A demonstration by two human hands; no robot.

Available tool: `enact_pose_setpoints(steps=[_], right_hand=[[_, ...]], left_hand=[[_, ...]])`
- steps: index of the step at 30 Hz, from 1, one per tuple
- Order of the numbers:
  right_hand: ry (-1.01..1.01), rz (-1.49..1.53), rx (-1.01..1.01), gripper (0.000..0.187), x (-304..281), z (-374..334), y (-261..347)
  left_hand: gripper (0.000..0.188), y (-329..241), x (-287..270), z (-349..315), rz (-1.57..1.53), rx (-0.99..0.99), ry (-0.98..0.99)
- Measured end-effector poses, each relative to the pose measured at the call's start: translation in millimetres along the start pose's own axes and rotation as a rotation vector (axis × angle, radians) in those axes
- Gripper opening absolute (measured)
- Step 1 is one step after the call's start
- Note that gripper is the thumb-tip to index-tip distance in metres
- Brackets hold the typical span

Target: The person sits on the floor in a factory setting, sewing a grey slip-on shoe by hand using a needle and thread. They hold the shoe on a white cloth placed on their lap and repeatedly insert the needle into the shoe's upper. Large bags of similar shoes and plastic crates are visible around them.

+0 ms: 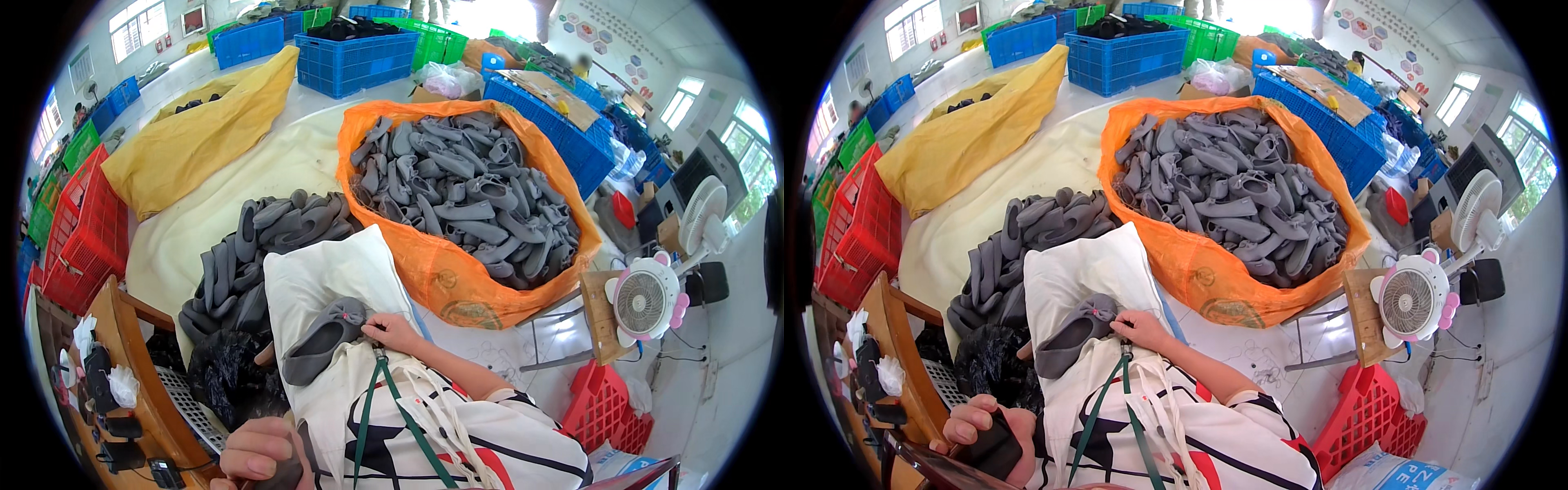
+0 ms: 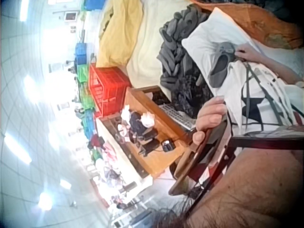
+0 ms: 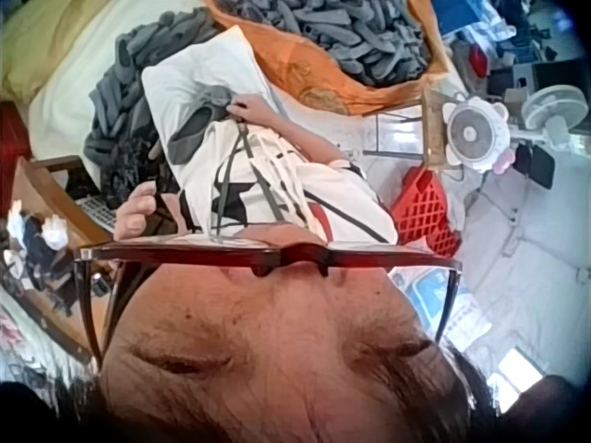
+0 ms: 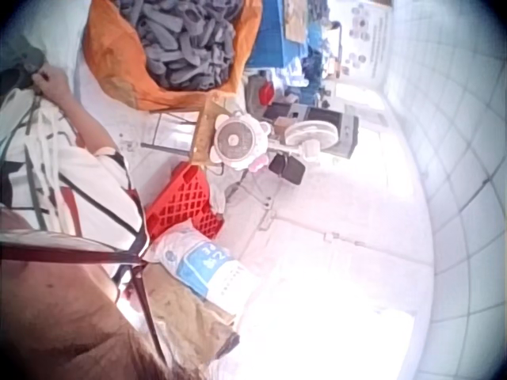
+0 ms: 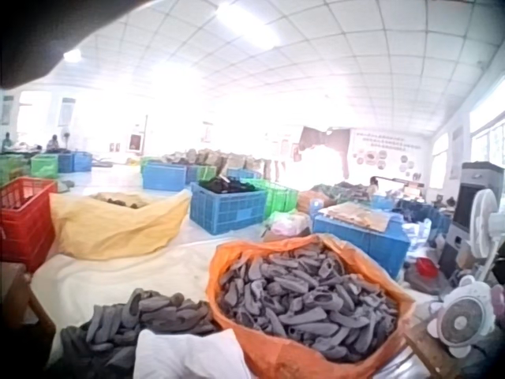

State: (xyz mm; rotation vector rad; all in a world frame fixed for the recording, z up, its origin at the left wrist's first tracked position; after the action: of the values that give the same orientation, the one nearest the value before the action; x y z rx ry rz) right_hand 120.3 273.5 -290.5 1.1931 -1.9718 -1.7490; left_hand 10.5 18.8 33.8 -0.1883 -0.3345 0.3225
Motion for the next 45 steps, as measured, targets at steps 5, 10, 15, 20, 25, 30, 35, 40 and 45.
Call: enact_pose_setpoints(steps=[5, 10, 15, 20, 25, 30, 35, 40, 45], right_hand=[[0.004, -0.030, 0.007, 0.020, -0.1, 1.7, -2.3], [0.008, -0.027, 0.008, 0.022, 2.8, 3.0, -4.7], [-0.009, -0.014, 0.005, 0.024, -0.2, 0.1, -2.1], [-0.011, -0.038, -0.024, 0.022, -0.7, 1.0, -2.9], [-0.013, -0.041, -0.015, 0.022, -1.8, -1.2, 3.5], [-0.006, -0.019, -0.010, 0.022, -1.3, 0.0, -2.1], [-0.027, -0.049, -0.040, 0.023, -2.7, -1.3, 1.0], [-0.012, -0.041, -0.029, 0.023, -2.4, -0.9, -0.8], [-0.006, -0.035, -0.031, 0.023, -2.6, -1.9, 0.6]], left_hand=[[0.058, -3.6, -7.5, -7.5, 0.221, -0.009, 0.120], [0.056, -1.7, -0.8, -0.6, 0.111, 0.090, 0.018], [0.059, -6.8, -8.6, -4.1, 0.308, -0.047, 0.185], [0.058, -0.2, -3.5, -1.1, 0.250, 0.057, 0.160], [0.038, 4.3, -11.2, -11.4, 0.109, -0.048, -0.031], [0.034, 8.1, -65.8, -59.6, -0.330, -0.644, -0.199], [0.037, 8.0, -47.7, -53.1, -0.245, -0.500, -0.159], [0.040, 7.9, -58.4, -57.4, -0.431, -0.606, -0.227], [0.044, 0.7, -63.2, -60.5, -1.071, -0.817, -0.458]])
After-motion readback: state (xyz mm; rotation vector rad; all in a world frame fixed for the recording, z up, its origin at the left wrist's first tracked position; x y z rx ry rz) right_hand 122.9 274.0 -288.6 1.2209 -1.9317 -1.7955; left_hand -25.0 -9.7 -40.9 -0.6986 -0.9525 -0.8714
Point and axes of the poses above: each hand's wrist, its own z-axis towards the middle knuckle, its own x-axis out of the palm, y = z × x, the point moved 6 cm from there along z, towards the middle knuckle, and after that the axes turned 13 degrees about x, right-handed, at the moved point
